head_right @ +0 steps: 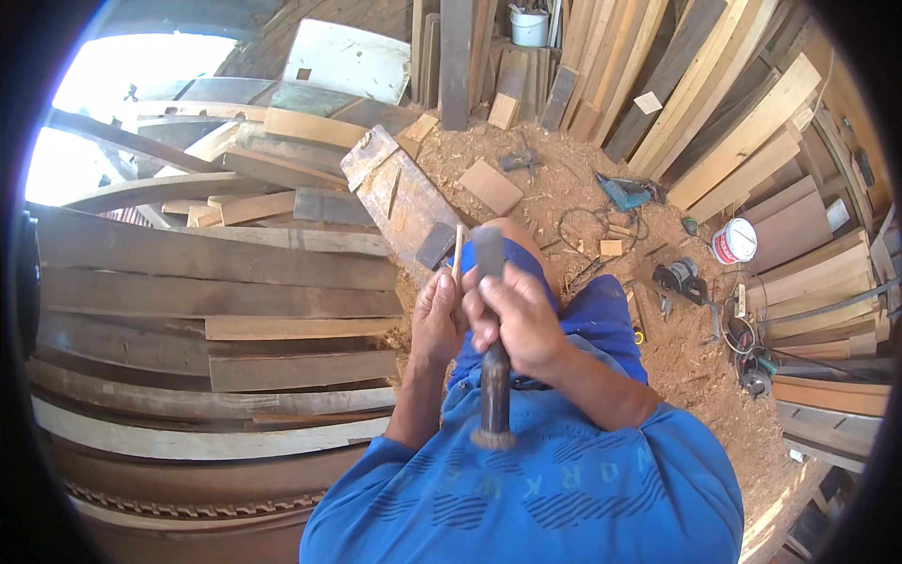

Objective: The person shapes a small piece of wood by hand using a chisel and later hits the chisel with a wooden mallet to carve out sections while holding the wood with their feet and hands.

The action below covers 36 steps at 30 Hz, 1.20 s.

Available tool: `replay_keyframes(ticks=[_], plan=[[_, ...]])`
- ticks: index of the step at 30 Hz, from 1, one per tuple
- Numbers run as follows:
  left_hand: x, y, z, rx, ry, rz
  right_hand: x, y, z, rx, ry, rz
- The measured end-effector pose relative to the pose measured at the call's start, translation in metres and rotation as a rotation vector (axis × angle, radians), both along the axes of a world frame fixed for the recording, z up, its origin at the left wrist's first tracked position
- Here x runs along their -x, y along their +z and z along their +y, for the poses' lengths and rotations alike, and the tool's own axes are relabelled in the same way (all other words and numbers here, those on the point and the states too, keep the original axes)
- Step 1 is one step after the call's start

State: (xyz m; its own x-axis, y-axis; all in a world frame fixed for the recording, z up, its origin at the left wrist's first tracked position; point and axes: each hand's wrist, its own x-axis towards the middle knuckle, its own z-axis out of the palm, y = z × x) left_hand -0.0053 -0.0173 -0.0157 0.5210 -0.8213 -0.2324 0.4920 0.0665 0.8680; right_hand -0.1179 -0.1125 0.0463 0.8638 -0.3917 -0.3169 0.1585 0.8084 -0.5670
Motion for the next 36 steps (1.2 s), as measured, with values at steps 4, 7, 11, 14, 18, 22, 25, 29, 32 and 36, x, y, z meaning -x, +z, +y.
replay_keyframes(ticks=[4, 7, 11, 14, 18, 22, 25, 29, 32, 36], plan=[[-0.013, 0.014, -0.011, -0.067, 0.102, -0.137, -0.002, 0.006, 0.025, -0.101, 0.199, 0.035], [-0.026, 0.010, -0.002, -0.097, 0.074, -0.593, 0.000, 0.003, 0.028, -0.185, 0.240, -0.049], [-0.018, 0.031, 0.003, -0.086, -0.001, -0.868, 0.006, 0.009, 0.029, -0.037, 0.227, -0.009], [-0.014, 0.036, 0.007, -0.110, 0.048, -0.883, 0.006, 0.015, 0.030, 0.011, 0.226, -0.013], [-0.010, 0.041, 0.008, -0.126, 0.081, -0.849, 0.007, 0.018, 0.029, 0.052, 0.229, -0.025], [-0.004, 0.045, 0.007, -0.162, 0.096, -0.810, 0.008, 0.016, 0.028, 0.063, 0.226, -0.038], [0.010, 0.026, 0.015, -0.119, 0.114, -0.821, 0.015, 0.024, 0.024, 0.078, 0.226, -0.009], [0.035, -0.007, 0.053, -0.121, -0.081, -0.662, 0.026, 0.046, 0.011, 0.215, -0.001, -0.161], [0.021, 0.002, 0.047, -0.118, -0.044, -0.427, 0.017, 0.017, 0.001, 0.377, -0.067, 0.028], [0.005, 0.018, 0.027, 0.031, -0.075, -0.286, 0.006, 0.006, -0.015, 0.473, -0.070, 0.065]])
